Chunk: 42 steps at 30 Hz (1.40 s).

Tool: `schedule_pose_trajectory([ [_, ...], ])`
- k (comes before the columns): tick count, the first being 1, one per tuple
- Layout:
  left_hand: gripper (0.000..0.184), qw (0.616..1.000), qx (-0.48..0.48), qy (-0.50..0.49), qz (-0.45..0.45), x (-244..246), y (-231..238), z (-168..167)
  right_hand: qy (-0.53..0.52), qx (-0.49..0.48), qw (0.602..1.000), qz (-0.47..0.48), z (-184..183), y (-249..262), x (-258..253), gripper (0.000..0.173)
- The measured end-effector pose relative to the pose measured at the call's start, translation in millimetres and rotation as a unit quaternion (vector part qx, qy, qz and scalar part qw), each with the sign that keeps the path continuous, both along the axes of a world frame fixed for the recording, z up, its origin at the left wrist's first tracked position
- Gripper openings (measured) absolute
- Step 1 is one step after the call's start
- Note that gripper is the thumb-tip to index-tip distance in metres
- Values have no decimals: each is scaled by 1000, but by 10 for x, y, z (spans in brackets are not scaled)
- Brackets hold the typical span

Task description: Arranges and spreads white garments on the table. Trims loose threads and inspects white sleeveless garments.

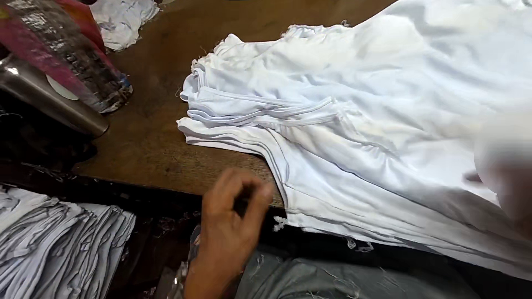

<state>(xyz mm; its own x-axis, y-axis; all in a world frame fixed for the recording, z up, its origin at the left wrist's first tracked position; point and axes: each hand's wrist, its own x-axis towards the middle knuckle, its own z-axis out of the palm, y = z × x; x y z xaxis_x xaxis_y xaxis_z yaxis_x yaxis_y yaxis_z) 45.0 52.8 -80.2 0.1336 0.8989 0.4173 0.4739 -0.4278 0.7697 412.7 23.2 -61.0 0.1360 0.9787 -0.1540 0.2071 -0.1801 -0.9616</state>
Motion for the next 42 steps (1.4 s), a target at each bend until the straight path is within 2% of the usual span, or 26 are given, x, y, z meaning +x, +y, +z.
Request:
schedule_pose_trajectory([
  [2, 22, 999, -28, -43, -7, 47, -239, -179, 50, -9, 986, 158, -12, -327, -240, 32],
  [4, 26, 992, -75, -97, 11, 159, -383, -297, 59, 12, 961, 269, -256, -523, -420, 46],
  [6, 28, 971, -157, -178, 28, 272, -443, -308, 86, 11, 955, 283, -435, -616, -658, 47],
  [9, 20, 904, -271, -330, 23, 368, -446, -284, 123, -34, 957, 260, -521, -654, -912, 45],
  [12, 10, 869, -287, -402, 30, 353, -458, -341, 126, -65, 961, 236, -535, -645, -1091, 43],
  [23, 10, 865, -287, -411, 35, 183, -714, -472, 180, -151, 957, 167, -578, -593, -1489, 42],
  [32, 10, 852, -298, -429, 26, 198, -730, -499, 168, -136, 965, 150, -552, -485, -1666, 41],
  [39, 9, 861, -291, -418, 7, 196, -724, -558, 135, -112, 978, 110, -628, -486, -1743, 39],
  [42, 9, 862, -294, -412, -11, 191, -722, -598, 167, -110, 973, 115, -663, -488, -1658, 40],
])
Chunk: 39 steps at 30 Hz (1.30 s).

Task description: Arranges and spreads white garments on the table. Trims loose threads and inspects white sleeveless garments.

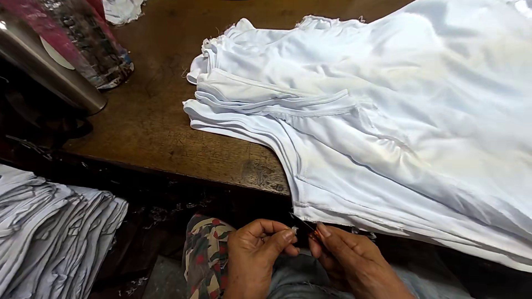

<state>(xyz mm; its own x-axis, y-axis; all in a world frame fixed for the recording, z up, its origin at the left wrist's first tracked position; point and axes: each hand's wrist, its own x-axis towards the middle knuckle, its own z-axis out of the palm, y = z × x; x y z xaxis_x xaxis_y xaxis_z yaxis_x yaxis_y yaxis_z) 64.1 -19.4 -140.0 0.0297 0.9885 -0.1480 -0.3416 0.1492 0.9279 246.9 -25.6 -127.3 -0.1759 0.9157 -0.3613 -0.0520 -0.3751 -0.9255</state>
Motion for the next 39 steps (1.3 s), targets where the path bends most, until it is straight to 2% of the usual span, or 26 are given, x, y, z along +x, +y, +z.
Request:
schedule_pose_trajectory([
  [2, 11, 999, -25, 2, -24, 8, 23, -24, 39, 3, 999, 37, 17, -49, 135, 42],
  [6, 44, 995, -51, -1, -84, 117, 123, -100, 2, 68, 991, 118, 9, -215, 527, 41],
  [8, 41, 992, -59, -25, -107, 209, 168, -84, -8, 79, 991, 111, -8, -298, 698, 42],
  [10, 28, 991, -57, -39, -117, 302, 211, -44, -17, 76, 993, 93, -11, -335, 824, 40],
  [12, 13, 993, -44, -16, -111, 362, 241, -44, -24, 74, 994, 79, -16, -341, 888, 40],
  [14, 6, 995, -25, 22, -95, 355, 254, -89, -34, 78, 993, 81, -17, -327, 898, 40],
  [20, 17, 990, 54, 76, -106, 40, 113, -271, -91, 84, 986, 111, -34, -290, 783, 41],
  [29, 16, 983, 115, 80, -118, -78, -31, -323, -151, 103, 975, 126, -29, -93, 508, 39],
  [33, 12, 969, 145, 162, -113, -139, -46, -326, -165, 104, 968, 155, -10, -55, 485, 39],
  [34, 18, 971, 130, 172, -107, -141, -28, -300, -164, 97, 968, 164, 0, -64, 524, 38],
  [36, 42, 984, 69, 132, -101, -123, 62, -214, -160, 88, 969, 165, 1, -89, 636, 39],
  [37, 45, 992, 33, 73, -96, -97, 122, -180, -151, 81, 972, 160, -9, -105, 694, 38],
  [39, 39, 992, -40, -73, -90, -31, 218, -151, -118, 58, 981, 144, -24, -147, 770, 37],
])
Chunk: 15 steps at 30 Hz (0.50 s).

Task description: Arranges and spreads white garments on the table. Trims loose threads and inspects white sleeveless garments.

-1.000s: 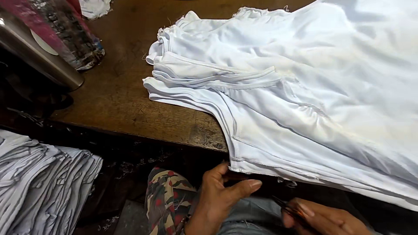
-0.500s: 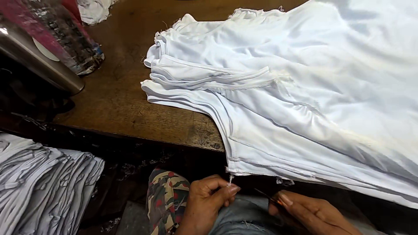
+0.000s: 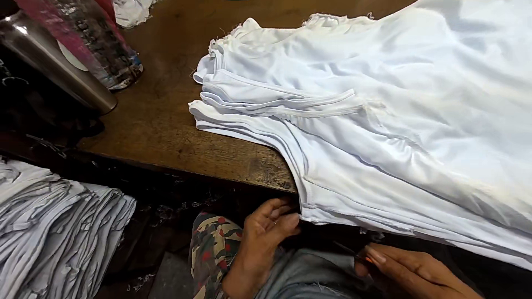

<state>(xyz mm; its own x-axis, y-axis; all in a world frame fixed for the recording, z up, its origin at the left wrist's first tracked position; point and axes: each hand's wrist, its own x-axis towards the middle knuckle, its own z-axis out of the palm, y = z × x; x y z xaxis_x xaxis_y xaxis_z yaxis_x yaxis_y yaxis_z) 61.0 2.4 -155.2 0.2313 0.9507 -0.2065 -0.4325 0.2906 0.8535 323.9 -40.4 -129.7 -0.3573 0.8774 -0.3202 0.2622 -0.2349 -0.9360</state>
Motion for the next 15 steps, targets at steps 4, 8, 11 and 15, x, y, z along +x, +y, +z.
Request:
schedule_pose_trajectory([
  [4, 21, 992, -84, -91, 17, 203, 25, 41, 20, -10, 1000, -10, 11, -64, -9, 37],
  [8, 6, 997, -51, -20, 45, 186, -49, -56, 18, -3, 1000, 0, 16, -62, -57, 37],
  [11, 6, 998, -10, 10, 60, 60, -94, -93, 17, -3, 1000, 5, 6, -32, -82, 38],
  [15, 9, 991, 84, 93, 43, -74, -155, -155, 21, 0, 1000, 2, 4, -9, -182, 37],
])
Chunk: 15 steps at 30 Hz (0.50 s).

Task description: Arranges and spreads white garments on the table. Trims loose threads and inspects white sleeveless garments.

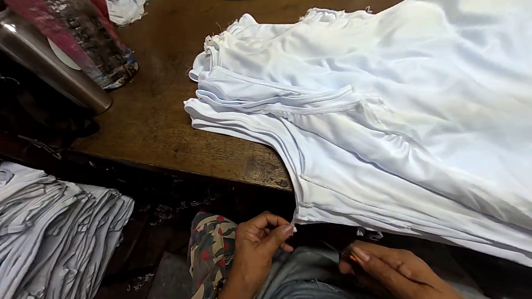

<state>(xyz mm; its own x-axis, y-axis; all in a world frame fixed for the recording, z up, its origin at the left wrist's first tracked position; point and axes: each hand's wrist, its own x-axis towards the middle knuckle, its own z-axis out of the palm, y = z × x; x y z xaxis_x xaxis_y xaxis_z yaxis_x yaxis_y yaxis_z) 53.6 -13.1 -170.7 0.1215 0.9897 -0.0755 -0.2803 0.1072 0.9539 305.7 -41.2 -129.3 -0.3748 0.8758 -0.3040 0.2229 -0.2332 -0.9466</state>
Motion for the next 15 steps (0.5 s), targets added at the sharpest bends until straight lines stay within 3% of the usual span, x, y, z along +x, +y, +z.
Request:
schedule_pose_trajectory([
  [7, 11, 997, 50, 56, -29, -10, -58, 68, -20, 17, 999, -36, -57, 75, -270, 36],
  [15, 12, 996, 37, 66, -40, -8, -81, 84, -70, 69, 994, -47, -124, 163, -395, 39],
])
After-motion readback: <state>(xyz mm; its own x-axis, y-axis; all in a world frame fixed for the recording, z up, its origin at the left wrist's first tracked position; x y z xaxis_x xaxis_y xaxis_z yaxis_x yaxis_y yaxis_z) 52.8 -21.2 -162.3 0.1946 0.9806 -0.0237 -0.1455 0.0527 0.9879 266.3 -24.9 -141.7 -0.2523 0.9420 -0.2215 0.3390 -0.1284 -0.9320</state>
